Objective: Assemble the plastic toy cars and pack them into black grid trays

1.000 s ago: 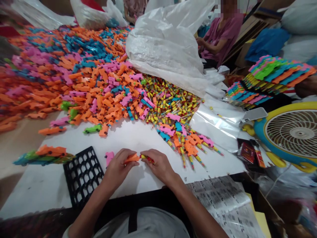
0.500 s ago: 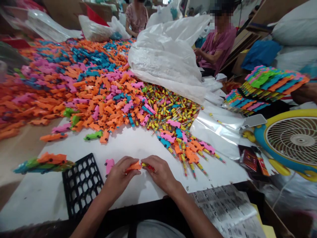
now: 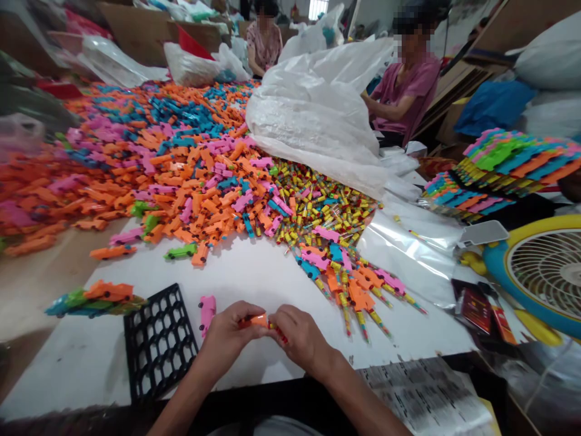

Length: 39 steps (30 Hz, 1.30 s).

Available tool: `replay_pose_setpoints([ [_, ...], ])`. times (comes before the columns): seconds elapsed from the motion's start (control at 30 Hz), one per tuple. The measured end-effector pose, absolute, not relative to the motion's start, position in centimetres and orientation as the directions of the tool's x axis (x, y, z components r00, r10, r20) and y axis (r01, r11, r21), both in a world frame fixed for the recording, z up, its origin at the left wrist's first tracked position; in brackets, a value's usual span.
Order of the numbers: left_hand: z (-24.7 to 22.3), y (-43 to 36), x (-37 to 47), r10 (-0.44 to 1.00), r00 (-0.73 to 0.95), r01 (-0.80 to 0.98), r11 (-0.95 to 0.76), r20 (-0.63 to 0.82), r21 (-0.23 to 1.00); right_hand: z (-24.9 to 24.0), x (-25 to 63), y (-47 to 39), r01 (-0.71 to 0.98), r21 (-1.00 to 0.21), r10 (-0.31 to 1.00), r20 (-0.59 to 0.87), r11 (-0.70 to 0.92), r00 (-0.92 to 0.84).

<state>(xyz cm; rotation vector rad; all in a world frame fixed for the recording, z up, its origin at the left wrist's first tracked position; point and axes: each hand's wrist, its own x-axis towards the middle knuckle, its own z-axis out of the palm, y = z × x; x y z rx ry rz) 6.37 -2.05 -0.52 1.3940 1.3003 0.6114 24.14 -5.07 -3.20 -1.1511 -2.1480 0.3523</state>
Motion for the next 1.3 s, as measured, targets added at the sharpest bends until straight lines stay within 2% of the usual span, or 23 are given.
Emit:
replay_pose_setpoints([
  [0.1, -0.3, -1.9, 6.4, 0.898, 0.335, 0.433, 0.122, -0.285, 0.893, -3.8, 24.0, -5.5, 0.672, -0.458, 0.806, 0.433, 0.583, -0.404],
  [0.17, 0.0, -1.7, 5.5, 0.901, 0.400, 0.479, -0.050, -0.167, 0.876, -3.5, 25.2, -5.2, 0.673, -0.463, 0.814, 0.385, 0.578, -0.434],
  [0.23, 0.2, -1.2, 3.9, 0.933, 0.359, 0.574, -0.228, 0.009, 0.787, -2.6, 27.6, -4.5, 0.708, -0.458, 0.833, 0.416, 0.538, -0.365],
  [0.3, 0.2, -0.8, 2.0, 0.962, 0.227, 0.765, -0.273, 0.153, 0.584, -1.5, 30.5, -3.7, 0.781, -0.438, 0.834, 0.520, 0.445, -0.184],
  [0.37, -0.2, -0.5, 0.6, 0.971, 0.120, 0.931, -0.183, 0.209, 0.315, -0.7, 32.7, -3.0, 0.841, -0.410, 0.807, 0.588, 0.353, -0.053],
  [0.43, -0.8, -0.4, 0.1, 0.982, 0.074, 0.992, -0.091, 0.174, 0.092, -0.4, 33.2, -2.7, 0.849, -0.409, 0.788, 0.616, 0.334, -0.013],
  [0.5, -1.4, -0.5, 0.5, 0.994, 0.059, 0.998, -0.061, 0.093, 0.019, -0.6, 31.8, -2.9, 0.810, -0.463, 0.808, 0.588, 0.361, -0.025],
  [0.57, -1.6, -0.5, 1.3, 0.997, 0.080, 0.992, -0.080, 0.011, 0.098, -1.1, 29.3, -3.4, 0.759, -0.559, 0.883, 0.467, 0.334, -0.044],
  [0.7, -1.0, -0.6, 2.5, 0.971, 0.234, 0.836, -0.178, -0.044, 0.519, -1.4, 24.9, -4.1, 0.674, -0.719, 0.984, 0.166, 0.169, -0.070],
  [0.77, -0.5, -0.9, 2.9, 0.953, 0.301, 0.682, -0.194, -0.030, 0.706, -1.1, 24.0, -4.1, 0.610, -0.765, 0.977, 0.133, 0.209, -0.168],
  [0.83, -0.1, -1.4, 3.3, 0.939, 0.344, 0.566, -0.193, -0.016, 0.801, -0.7, 23.8, -4.0, 0.564, -0.779, 0.954, 0.143, 0.274, -0.265],
  [1.07, -0.1, -2.5, 4.1, 0.917, 0.398, 0.507, -0.252, 0.035, 0.825, -0.6, 23.9, -3.2, 0.629, -0.698, 0.928, 0.145, 0.343, -0.344],
  [1.3, 0.5, -2.3, 4.4, 0.903, 0.430, 0.547, -0.250, -0.012, 0.799, -0.7, 23.9, -3.0, 0.608, -0.669, 0.891, 0.199, 0.428, -0.409],
])
